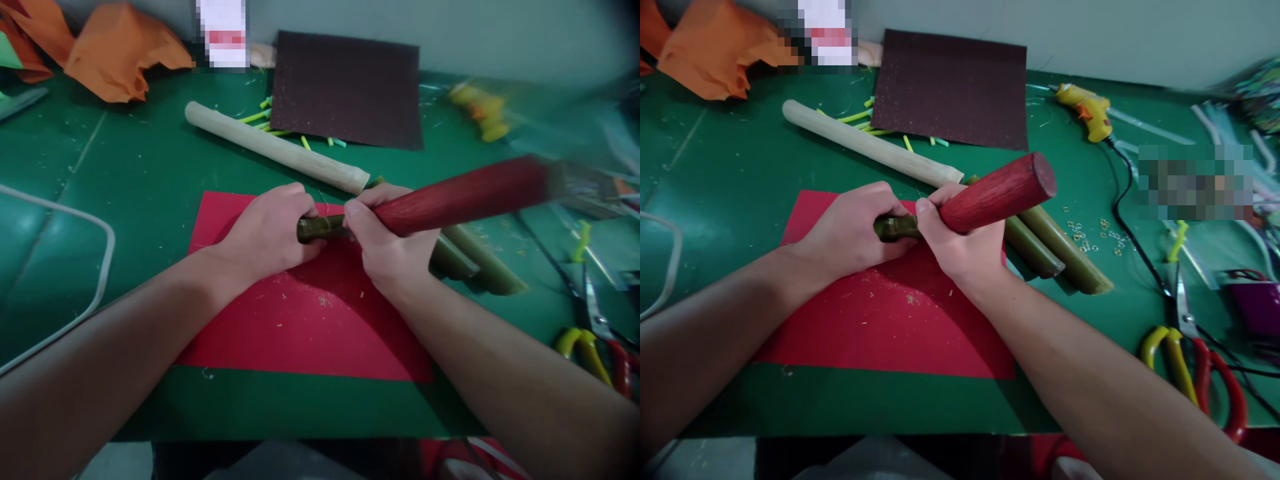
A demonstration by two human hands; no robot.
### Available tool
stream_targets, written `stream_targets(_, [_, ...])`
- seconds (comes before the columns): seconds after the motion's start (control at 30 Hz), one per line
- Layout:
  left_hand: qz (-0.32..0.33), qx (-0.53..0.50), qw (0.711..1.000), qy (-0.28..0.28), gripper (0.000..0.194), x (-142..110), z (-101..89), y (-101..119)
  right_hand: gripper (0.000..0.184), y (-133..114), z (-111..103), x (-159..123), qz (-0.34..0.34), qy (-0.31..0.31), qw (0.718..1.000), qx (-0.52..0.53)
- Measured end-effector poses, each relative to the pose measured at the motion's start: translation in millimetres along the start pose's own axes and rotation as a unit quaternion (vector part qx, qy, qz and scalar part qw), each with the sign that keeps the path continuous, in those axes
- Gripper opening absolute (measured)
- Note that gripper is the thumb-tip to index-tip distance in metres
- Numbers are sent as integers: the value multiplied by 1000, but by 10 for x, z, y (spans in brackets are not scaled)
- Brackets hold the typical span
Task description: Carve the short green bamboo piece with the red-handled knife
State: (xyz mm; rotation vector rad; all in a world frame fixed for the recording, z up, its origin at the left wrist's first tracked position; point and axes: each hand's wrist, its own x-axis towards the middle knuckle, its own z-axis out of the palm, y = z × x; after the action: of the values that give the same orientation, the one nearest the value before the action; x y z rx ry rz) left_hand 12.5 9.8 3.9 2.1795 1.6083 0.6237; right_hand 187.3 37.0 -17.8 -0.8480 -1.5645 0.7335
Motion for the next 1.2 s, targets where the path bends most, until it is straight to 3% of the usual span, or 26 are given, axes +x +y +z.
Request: stream_targets(1.2, [1,17,1000,-16,22,13,-16,17,19,-22,23,-13,-1,6,1000,-3])
